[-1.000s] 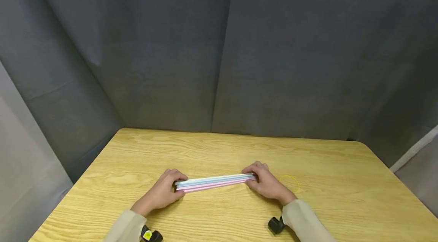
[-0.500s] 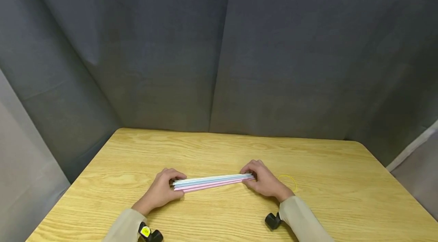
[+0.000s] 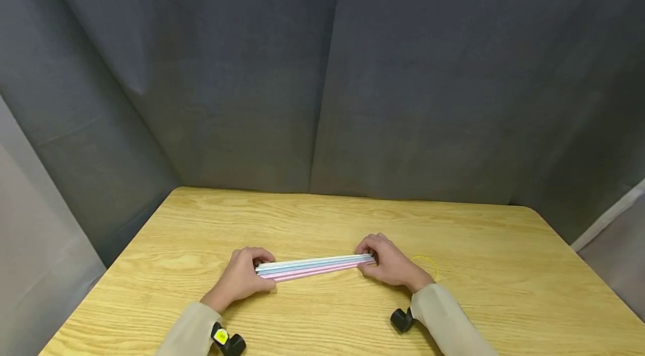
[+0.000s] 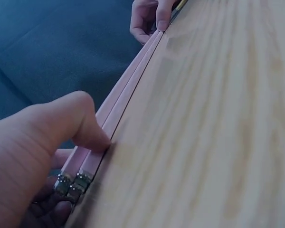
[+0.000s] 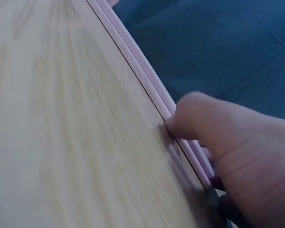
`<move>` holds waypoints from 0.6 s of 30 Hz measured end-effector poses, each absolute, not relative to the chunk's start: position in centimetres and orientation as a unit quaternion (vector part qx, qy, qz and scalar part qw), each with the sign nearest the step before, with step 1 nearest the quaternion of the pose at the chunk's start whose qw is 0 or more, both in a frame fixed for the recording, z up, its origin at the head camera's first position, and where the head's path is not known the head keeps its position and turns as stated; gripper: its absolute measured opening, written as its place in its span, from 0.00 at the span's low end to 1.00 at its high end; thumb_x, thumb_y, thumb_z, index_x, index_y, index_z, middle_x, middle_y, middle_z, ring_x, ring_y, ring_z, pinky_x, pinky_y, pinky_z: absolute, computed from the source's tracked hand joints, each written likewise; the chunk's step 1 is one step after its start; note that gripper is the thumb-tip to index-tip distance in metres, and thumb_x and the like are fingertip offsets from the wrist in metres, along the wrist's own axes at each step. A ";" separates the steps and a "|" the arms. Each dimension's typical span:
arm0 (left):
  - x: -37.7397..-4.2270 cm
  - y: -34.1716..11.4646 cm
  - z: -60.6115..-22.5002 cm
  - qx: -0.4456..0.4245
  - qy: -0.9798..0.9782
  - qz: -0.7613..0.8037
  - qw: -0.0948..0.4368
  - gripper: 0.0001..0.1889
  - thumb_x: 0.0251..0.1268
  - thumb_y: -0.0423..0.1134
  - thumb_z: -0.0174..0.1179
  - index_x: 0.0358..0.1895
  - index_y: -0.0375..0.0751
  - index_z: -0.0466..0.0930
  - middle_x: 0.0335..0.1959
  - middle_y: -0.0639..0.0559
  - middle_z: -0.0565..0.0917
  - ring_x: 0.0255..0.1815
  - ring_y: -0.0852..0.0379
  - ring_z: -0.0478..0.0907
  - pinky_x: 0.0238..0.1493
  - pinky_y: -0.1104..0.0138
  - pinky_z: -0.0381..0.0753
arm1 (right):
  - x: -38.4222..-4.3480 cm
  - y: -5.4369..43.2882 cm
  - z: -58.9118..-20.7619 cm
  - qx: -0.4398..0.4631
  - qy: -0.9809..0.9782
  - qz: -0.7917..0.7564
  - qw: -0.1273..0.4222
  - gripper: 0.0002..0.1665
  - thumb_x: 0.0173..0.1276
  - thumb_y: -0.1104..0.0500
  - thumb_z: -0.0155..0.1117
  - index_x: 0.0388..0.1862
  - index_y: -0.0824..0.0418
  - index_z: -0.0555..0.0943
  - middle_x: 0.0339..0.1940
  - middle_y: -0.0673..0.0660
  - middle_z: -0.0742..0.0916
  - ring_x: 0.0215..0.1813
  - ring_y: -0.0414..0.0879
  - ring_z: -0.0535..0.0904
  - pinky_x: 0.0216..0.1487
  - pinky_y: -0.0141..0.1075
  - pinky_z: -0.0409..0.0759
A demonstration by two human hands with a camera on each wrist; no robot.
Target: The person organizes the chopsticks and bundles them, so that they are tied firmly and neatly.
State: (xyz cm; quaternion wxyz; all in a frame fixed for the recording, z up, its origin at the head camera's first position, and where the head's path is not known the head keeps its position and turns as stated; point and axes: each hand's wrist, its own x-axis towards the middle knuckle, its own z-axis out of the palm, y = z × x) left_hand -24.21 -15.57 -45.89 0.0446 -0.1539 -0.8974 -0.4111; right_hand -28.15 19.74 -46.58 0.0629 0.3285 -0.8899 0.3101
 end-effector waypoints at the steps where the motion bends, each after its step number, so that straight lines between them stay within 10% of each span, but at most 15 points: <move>1: -24.2 -15.5 -45.8 -0.152 -0.899 -0.409 0.044 0.20 0.34 0.35 0.75 0.38 0.42 0.84 0.30 0.55 0.84 0.29 0.62 0.76 0.32 0.72 0.76 | -28.2 19.7 -46.7 0.328 -0.889 0.312 0.066 0.09 0.57 0.62 0.70 0.35 0.52 0.80 0.31 0.46 0.80 0.33 0.38 0.64 0.36 0.31 0.66; 18: -23.8 -15.2 -45.5 -0.154 -0.903 -0.400 0.034 0.16 0.34 0.34 0.76 0.32 0.39 0.82 0.24 0.55 0.79 0.24 0.61 0.71 0.28 0.73 0.72 | -28.5 18.5 -46.1 0.327 -0.905 0.269 0.045 0.10 0.46 0.62 0.65 0.29 0.54 0.76 0.26 0.46 0.76 0.32 0.39 0.66 0.35 0.30 0.67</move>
